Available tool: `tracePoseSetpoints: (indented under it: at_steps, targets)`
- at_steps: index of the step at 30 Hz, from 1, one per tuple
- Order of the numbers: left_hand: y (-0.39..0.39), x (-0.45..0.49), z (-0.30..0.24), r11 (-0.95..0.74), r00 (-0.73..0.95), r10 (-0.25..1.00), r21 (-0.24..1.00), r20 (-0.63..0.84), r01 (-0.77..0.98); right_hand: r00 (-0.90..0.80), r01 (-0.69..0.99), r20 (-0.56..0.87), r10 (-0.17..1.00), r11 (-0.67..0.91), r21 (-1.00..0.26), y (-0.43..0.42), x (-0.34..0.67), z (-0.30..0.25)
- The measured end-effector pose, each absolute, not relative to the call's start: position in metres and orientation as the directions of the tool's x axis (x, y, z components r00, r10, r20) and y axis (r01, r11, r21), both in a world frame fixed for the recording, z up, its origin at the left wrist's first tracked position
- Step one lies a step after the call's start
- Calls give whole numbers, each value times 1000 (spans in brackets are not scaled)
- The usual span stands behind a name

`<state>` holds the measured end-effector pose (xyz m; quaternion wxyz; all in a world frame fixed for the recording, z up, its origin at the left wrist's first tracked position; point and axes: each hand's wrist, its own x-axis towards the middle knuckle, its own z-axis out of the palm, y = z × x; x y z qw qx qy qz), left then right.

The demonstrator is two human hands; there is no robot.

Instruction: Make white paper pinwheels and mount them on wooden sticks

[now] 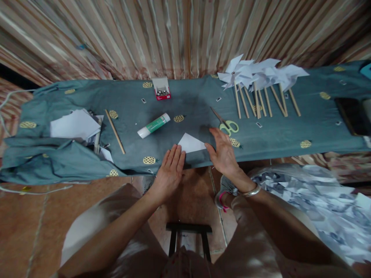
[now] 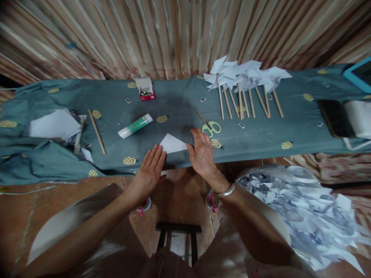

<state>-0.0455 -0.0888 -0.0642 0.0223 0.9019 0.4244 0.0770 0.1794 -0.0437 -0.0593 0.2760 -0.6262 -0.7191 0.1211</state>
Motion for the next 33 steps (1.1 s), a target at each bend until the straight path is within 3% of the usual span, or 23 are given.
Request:
tracePoseSetpoints:
  at_steps: [8,20,27,33]
  targets:
    - [-93,-63,-51,-595,597,802,87,13,799,-84,844,269,960,211,-492,-44,183,-61]
    - [-101,-85,-50,-531,530,847,137,41,837,-71,806,309,948,237,-542,-43,185,-61]
    - [-75,-83,-41,-401,375,915,427,149,810,-106,719,202,974,215,-661,-41,183,-49]
    - [-46,-68,-30,-244,214,968,678,130,693,-120,639,124,985,173,-750,-39,176,-48]
